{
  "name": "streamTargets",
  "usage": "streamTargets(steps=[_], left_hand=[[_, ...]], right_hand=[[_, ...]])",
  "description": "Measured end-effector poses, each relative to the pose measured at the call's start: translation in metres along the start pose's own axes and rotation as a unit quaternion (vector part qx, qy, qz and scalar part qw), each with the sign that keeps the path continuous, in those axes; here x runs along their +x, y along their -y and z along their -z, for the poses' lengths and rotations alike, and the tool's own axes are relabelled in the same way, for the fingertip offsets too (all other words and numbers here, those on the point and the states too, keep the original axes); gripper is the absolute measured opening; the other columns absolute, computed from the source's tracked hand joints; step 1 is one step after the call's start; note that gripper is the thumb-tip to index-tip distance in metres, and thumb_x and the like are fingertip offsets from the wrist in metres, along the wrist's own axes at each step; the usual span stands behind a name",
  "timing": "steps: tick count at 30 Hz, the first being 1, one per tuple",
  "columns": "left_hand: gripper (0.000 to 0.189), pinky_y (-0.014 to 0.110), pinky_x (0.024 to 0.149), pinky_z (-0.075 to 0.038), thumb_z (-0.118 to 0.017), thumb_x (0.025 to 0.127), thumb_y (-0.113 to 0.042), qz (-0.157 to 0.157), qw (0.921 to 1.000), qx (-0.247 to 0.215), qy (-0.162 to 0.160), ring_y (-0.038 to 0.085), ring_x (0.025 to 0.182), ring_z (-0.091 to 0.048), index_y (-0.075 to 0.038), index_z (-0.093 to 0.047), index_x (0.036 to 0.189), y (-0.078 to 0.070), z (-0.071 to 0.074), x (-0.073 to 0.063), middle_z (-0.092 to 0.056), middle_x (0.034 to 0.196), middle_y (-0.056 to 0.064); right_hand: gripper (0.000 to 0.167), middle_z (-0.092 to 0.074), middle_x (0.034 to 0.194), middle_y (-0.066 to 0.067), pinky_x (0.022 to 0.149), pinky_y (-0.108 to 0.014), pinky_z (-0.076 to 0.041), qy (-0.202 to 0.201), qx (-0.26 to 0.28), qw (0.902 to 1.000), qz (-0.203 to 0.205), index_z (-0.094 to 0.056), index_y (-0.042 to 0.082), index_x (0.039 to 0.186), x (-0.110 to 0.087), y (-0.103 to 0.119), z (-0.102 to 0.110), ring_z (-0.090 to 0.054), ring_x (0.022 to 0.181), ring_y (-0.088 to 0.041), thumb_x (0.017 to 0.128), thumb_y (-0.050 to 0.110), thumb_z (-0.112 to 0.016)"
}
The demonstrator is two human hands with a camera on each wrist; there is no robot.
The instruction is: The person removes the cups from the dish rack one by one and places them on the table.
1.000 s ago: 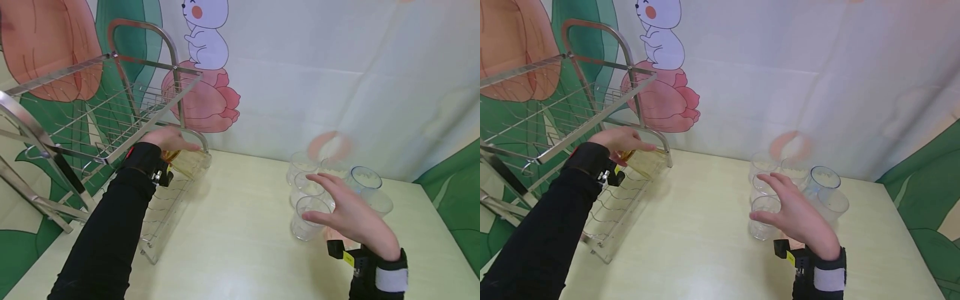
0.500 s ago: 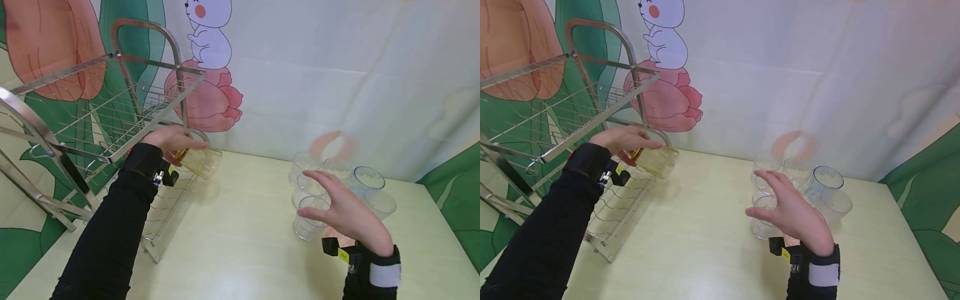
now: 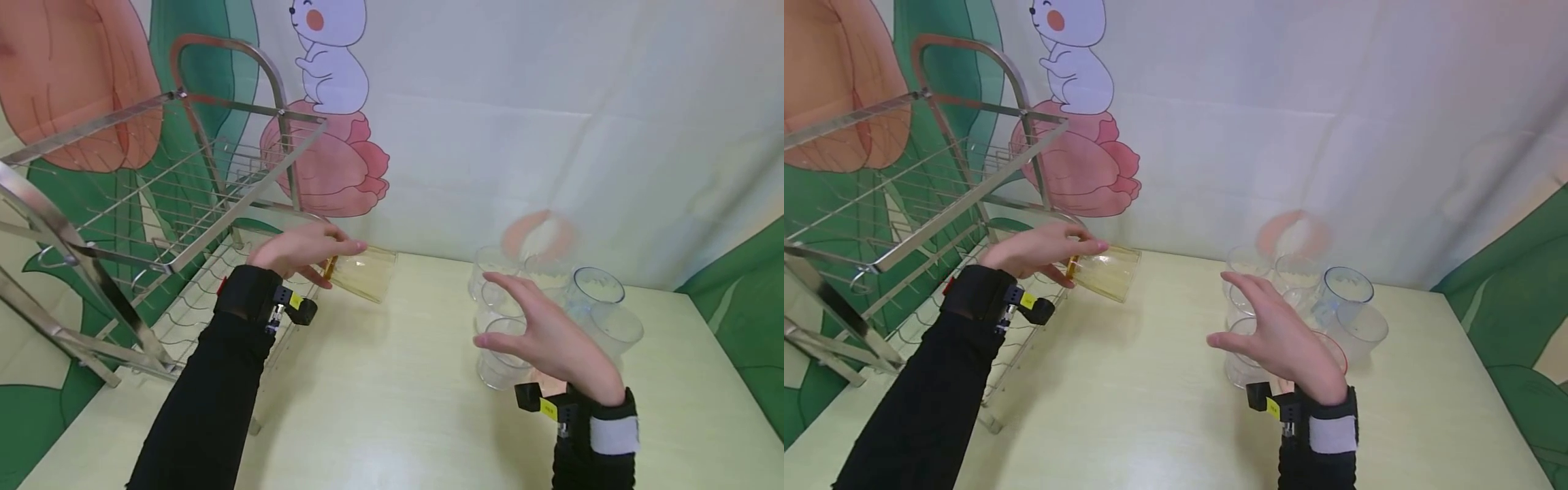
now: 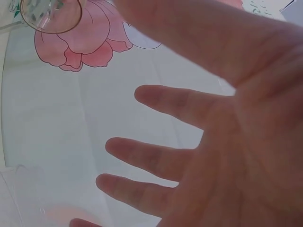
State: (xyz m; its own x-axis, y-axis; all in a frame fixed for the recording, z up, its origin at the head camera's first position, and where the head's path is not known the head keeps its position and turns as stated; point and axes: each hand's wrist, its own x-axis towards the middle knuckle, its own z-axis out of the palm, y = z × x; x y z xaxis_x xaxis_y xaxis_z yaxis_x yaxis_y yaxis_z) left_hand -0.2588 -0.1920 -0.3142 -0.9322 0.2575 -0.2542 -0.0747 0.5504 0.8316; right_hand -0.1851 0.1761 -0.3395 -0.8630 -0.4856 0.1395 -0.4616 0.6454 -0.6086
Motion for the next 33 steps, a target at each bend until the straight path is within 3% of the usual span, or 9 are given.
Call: streamTargets(steps=[4, 11, 18, 33], left_hand=[[0.053, 0.044, 0.073, -0.058, -0.064, 0.094, -0.043, -0.015, 0.9991, -0.039, 0.012, 0.033, 0.097, -0.045, -0.006, -0.053, 0.131, 0.002, -0.01, 0.004, -0.043, 0.117, 0.018], [0.051, 0.046, 0.073, -0.058, -0.064, 0.094, -0.041, -0.047, 0.9943, -0.087, 0.039, 0.035, 0.118, -0.039, -0.006, -0.053, 0.13, 0.007, -0.023, 0.005, -0.044, 0.131, 0.015], [0.05, 0.048, 0.073, -0.058, -0.064, 0.095, -0.04, -0.082, 0.9881, -0.117, 0.058, 0.034, 0.12, -0.043, -0.007, -0.053, 0.131, 0.007, -0.039, 0.006, -0.045, 0.132, 0.014], [0.044, 0.055, 0.077, -0.055, -0.066, 0.095, -0.035, -0.125, 0.9688, -0.198, 0.083, 0.032, 0.122, -0.043, -0.007, -0.055, 0.128, 0.015, -0.069, 0.012, -0.045, 0.132, 0.015]], right_hand=[[0.09, -0.03, 0.156, -0.004, 0.107, -0.057, -0.032, -0.001, 0.007, 1.0, 0.004, -0.029, 0.027, 0.154, 0.002, 0.0, -0.001, -0.028, 0.141, -0.03, 0.081, 0.052, -0.075], [0.092, -0.029, 0.156, -0.005, 0.104, -0.057, -0.036, -0.002, 0.014, 0.9998, 0.017, -0.027, 0.022, 0.154, 0.009, 0.001, -0.007, -0.029, 0.141, -0.029, 0.081, 0.048, -0.077], [0.092, -0.029, 0.155, -0.01, 0.096, -0.058, -0.045, -0.016, 0.044, 0.9978, 0.046, -0.028, 0.017, 0.154, 0.016, 0.002, -0.016, -0.031, 0.138, -0.031, 0.081, 0.035, -0.081], [0.096, -0.028, 0.155, -0.003, 0.093, -0.049, -0.05, -0.018, 0.076, 0.9962, 0.039, -0.027, 0.027, 0.154, 0.023, 0.009, -0.027, -0.036, 0.134, -0.03, 0.077, 0.041, -0.083]])
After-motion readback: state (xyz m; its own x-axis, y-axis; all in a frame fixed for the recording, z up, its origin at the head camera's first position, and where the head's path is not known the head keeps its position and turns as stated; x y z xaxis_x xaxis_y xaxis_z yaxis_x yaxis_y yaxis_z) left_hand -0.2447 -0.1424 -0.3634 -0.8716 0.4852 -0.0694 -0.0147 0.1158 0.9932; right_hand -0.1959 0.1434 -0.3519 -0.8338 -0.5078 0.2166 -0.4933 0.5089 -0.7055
